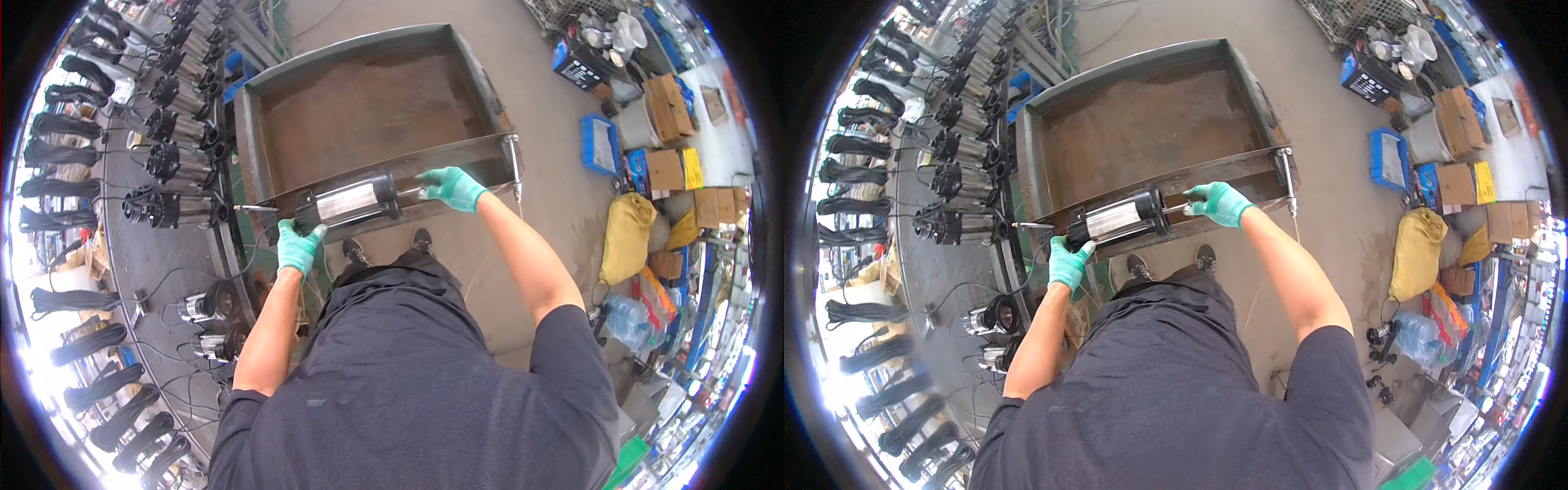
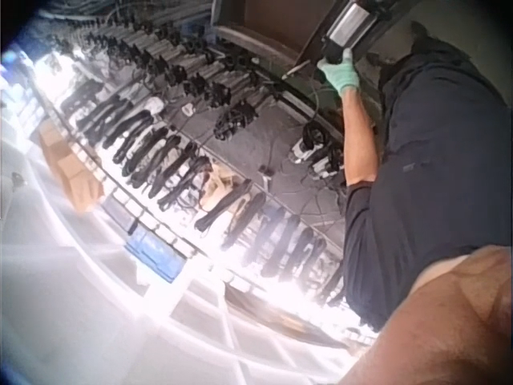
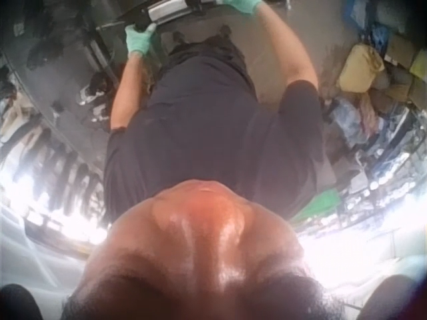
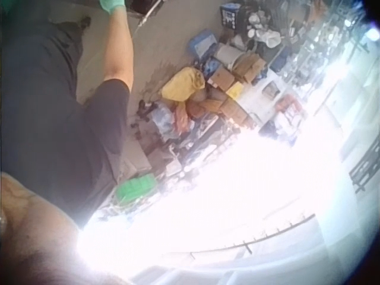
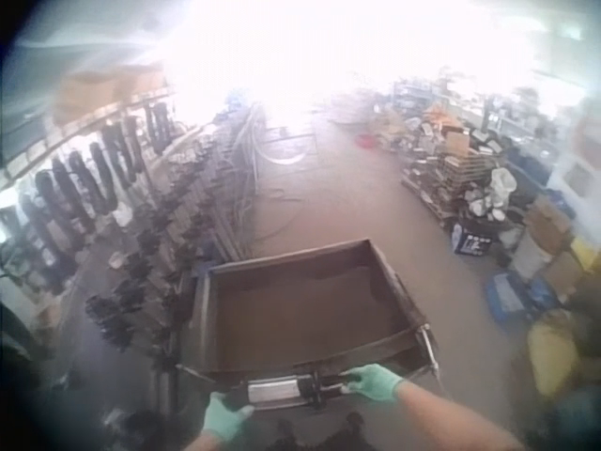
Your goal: The person tests a cylindrical metal pump component by repeatedly immersing it in a water bath and using a pneumatic hose to apply pressure.
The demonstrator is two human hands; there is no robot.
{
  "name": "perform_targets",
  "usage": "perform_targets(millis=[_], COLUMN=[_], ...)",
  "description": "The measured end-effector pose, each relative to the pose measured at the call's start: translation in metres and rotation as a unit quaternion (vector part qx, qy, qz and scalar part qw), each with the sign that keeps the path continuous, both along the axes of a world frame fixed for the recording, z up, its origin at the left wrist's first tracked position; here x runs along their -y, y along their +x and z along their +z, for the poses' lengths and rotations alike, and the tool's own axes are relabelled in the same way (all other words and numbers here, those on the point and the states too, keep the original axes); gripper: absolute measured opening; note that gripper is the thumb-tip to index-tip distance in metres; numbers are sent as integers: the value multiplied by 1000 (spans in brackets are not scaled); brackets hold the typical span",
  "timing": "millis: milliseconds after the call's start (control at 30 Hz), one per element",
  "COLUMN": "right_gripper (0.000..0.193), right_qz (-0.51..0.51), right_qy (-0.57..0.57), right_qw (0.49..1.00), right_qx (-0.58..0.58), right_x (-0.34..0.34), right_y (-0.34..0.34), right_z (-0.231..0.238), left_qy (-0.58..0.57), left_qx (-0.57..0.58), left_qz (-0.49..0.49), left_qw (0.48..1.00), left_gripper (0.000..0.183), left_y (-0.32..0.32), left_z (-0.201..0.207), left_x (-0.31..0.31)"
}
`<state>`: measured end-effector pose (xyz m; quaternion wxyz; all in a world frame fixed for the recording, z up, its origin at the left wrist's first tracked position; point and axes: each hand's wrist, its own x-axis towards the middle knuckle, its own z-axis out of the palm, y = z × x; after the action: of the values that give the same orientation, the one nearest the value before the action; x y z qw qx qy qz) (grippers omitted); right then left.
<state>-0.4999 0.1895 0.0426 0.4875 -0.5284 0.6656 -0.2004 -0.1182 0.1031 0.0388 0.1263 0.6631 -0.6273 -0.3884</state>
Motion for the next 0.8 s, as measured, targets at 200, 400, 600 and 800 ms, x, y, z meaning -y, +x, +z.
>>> perform_targets(millis=[200,400,600,800], right_gripper=[53,63,80,44], right_qz=[-31,-499,-513,-481], right_qy=[-93,-60,36,0], right_qw=[991,801,856,872], right_qx=[-91,-324,52,-90], right_x=[-21,-105,-32,-10], right_y=[3,-89,-114,-128], right_z=[11,-87,-34,-34], left_qy=[7,-11,-2,-10], left_qx=[-41,-49,-45,-42], left_qz=[5,-7,10,-15], left_qw=[999,999,999,999], left_gripper=[61,63,62,63], left_y=[-2,-7,6,0], left_z=[7,6,6,-4], left_x=[-1,-2,-5,0])
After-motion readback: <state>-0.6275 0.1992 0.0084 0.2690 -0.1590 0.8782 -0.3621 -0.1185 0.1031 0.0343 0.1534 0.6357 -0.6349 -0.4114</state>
